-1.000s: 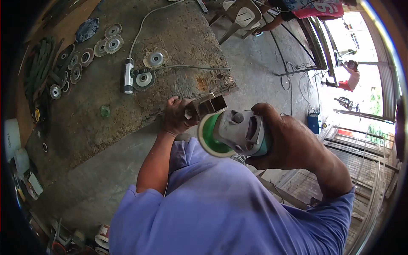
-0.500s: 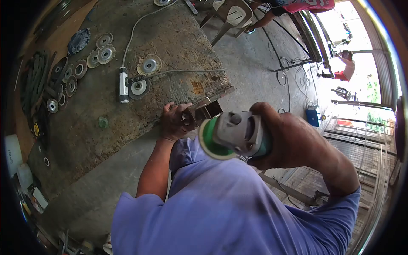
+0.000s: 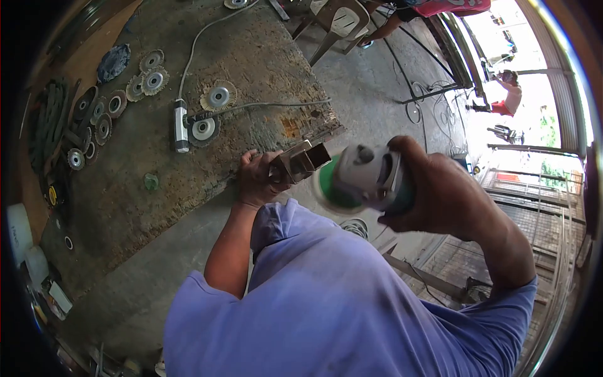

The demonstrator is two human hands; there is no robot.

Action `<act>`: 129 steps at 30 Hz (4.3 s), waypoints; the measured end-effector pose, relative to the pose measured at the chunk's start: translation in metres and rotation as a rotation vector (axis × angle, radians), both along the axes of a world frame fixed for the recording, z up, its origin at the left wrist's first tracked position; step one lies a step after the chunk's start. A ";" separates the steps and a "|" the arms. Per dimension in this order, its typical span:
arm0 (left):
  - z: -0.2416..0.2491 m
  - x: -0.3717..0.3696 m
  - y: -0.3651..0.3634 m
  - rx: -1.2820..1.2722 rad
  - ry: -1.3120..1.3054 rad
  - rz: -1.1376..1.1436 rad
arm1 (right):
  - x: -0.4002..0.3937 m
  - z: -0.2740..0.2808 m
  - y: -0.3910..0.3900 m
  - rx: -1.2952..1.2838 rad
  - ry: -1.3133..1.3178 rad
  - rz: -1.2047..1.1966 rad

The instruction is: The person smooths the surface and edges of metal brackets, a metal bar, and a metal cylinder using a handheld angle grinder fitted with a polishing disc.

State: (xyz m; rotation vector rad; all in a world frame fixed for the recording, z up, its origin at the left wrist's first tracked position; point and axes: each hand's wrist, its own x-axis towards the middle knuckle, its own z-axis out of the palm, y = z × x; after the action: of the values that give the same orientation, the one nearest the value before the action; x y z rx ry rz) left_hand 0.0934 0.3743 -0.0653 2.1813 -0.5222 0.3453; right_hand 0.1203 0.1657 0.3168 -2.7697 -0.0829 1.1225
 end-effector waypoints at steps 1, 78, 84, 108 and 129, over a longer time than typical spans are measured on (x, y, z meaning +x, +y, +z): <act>-0.002 0.001 0.000 0.010 -0.009 -0.009 | 0.000 0.001 -0.004 -0.008 -0.069 0.012; 0.272 -0.056 0.090 -0.534 0.197 -0.780 | -0.089 -0.226 -0.061 1.971 -0.085 -1.010; 0.157 0.087 0.174 0.098 0.022 0.162 | -0.109 -0.235 -0.071 2.038 -0.048 -0.896; 0.051 0.145 0.156 1.081 0.333 0.166 | -0.118 -0.200 -0.043 1.884 -0.052 -1.010; 0.026 -0.028 0.255 0.103 0.521 0.585 | -0.132 -0.214 -0.063 1.786 -0.218 -0.779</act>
State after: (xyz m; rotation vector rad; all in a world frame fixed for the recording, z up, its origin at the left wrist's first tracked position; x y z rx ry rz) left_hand 0.0651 0.6297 -0.0395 2.3709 0.4023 0.0415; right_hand -0.0119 0.1026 0.1032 -1.0500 -0.0019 0.1618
